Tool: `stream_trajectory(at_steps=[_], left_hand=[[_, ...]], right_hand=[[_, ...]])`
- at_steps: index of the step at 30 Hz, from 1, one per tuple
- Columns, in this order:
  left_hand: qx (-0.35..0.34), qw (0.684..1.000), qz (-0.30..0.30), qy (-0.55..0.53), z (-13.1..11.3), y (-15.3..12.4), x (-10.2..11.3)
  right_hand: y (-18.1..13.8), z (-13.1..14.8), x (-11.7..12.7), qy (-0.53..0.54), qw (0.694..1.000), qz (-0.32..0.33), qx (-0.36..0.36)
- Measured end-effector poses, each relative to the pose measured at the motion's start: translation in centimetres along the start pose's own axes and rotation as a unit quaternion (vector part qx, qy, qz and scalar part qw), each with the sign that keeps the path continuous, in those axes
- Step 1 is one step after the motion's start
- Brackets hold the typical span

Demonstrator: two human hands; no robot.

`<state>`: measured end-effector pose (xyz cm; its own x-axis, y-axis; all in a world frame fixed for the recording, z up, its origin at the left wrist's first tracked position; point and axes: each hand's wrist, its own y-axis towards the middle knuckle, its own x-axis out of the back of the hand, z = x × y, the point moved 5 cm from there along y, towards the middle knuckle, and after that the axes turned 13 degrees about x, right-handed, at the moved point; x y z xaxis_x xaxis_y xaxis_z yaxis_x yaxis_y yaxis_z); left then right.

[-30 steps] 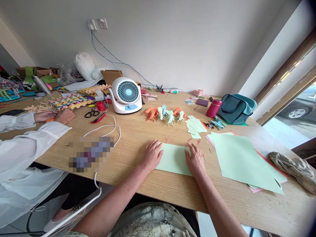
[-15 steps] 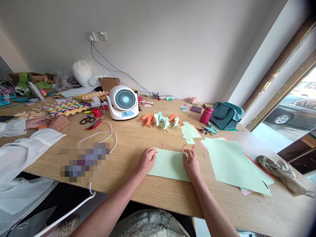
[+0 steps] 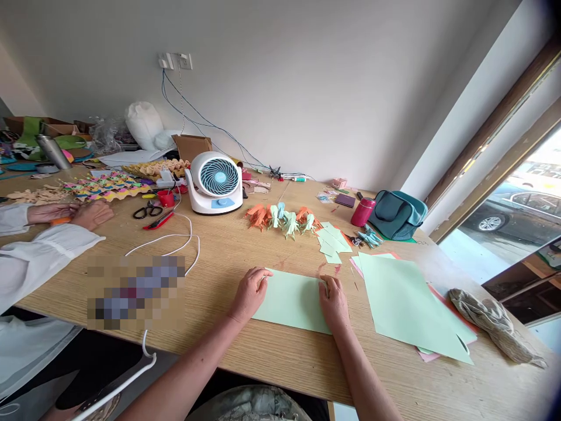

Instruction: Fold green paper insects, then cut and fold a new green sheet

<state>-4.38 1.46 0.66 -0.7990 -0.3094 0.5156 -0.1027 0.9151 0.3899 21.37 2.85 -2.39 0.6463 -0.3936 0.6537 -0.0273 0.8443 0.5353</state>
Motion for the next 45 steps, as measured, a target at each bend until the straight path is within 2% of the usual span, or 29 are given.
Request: stream_trajectory(at_steps=[10, 15, 20, 23, 27, 32, 38, 45], left_hand=[[-0.041, 0.997, 0.019, 0.069, -1.1, -1.0, 0.2], [-0.081, 0.977, 0.064, 0.184, -0.9, -4.8, 1.6], [-0.126, 0.947, 0.046, 0.292, 0.2, -7.6, 2.2], [-0.088, 0.948, 0.067, 0.298, -0.3, -7.5, 2.1], [-0.029, 0.955, 0.107, 0.276, -0.9, -7.2, 2.0], [0.029, 0.962, 0.108, 0.249, -0.5, -7.3, 2.3], [0.044, 0.958, 0.109, 0.26, -0.4, -7.3, 2.5], [0.059, 0.953, 0.105, 0.277, -1.1, -6.8, 2.4]], right_hand=[[-0.3, 0.6, 0.3, 0.011, 1.0, 0.007, 0.021], [-0.3, 0.8, 0.2, 0.001, 1.0, -0.003, 0.03], [-0.4, 1.6, -0.4, -0.07, 0.996, 0.028, 0.05], [-0.4, 2.2, -0.2, -0.087, 0.992, 0.064, 0.07], [0.8, 1.5, 0.4, -0.085, 0.987, 0.111, 0.075], [2.8, 0.4, 0.5, -0.099, 0.979, 0.148, 0.098], [2.3, 1.4, 0.1, -0.121, 0.969, 0.187, 0.108], [0.4, 1.6, 0.5, -0.073, 0.975, 0.179, 0.108]])
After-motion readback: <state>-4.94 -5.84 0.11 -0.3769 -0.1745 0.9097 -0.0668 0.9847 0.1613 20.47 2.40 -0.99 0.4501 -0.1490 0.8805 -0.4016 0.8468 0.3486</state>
